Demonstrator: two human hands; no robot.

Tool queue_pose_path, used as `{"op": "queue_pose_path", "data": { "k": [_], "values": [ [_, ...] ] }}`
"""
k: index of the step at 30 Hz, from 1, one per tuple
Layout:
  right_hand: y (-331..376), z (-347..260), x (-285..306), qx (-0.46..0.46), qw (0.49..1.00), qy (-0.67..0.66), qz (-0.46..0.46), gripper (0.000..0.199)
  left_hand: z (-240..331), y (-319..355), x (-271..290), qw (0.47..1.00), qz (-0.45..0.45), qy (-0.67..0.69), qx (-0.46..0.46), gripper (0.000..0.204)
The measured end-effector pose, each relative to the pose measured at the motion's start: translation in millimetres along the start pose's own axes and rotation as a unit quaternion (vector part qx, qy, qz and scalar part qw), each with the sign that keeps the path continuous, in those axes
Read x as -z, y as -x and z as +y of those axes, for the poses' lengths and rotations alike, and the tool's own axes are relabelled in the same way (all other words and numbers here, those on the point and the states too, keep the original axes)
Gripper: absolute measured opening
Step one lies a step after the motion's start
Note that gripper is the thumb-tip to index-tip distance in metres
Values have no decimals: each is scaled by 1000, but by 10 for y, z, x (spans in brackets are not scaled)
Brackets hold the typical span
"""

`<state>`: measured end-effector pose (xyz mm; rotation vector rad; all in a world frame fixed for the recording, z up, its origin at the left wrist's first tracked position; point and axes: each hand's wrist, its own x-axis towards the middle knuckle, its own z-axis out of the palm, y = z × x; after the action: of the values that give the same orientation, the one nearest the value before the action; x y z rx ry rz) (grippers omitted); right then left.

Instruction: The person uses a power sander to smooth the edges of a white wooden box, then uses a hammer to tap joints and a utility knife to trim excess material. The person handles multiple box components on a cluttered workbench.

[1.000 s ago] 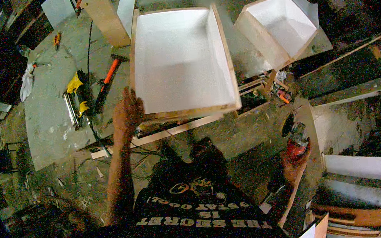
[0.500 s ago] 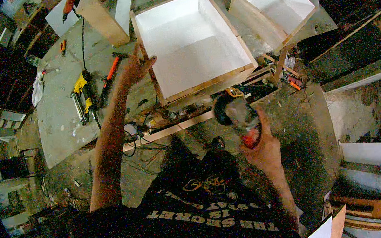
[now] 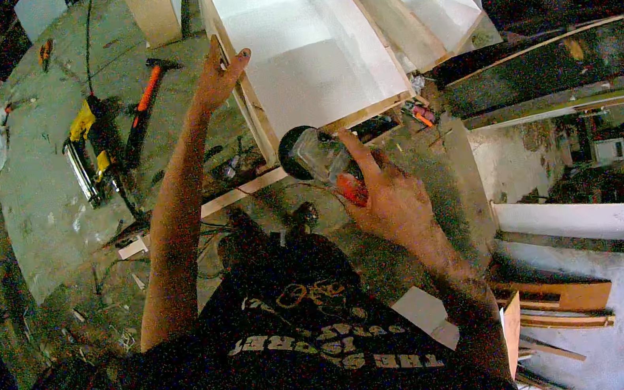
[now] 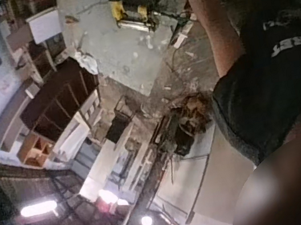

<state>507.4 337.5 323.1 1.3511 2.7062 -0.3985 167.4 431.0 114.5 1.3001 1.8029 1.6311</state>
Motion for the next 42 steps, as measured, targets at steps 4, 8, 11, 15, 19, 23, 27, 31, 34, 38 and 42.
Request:
{"op": "queue_pose_path", "data": {
  "k": [4,8,11,15,19,23,27,31,34,38,42],
  "values": [
    [-102,-107,45,-23,999,20,-41,99,14,-25,39,985,-102,90,105,119],
    [-139,34,70,-37,997,42,-46,100,-1,-6,1,996,-28,49,72,118],
    [-134,258,97,-34,999,12,5,96,-3,-10,-11,990,-64,87,95,116],
    [-187,651,198,-62,998,-13,30,95,43,20,5,986,-54,113,105,112],
    [-297,1147,312,-105,992,-61,45,93,39,66,12,983,-46,129,123,105],
    [-400,1837,408,-100,990,-31,92,94,18,9,35,985,-46,95,140,95],
    [-432,2703,342,-96,975,-121,160,95,374,244,103,994,10,-68,83,88],
    [-260,3553,-43,-187,915,-306,184,103,1074,1016,178,984,-141,-106,9,80],
    [-35,4046,-509,-106,880,-401,232,100,1387,1480,102,911,-225,-336,-79,74],
    [251,4404,-1188,-212,803,-526,183,101,1408,1565,-110,932,-136,-334,-44,38],
    [380,4420,-1671,-188,867,-432,162,102,1420,1546,-176,931,-134,-333,-70,23]
  ]
}}
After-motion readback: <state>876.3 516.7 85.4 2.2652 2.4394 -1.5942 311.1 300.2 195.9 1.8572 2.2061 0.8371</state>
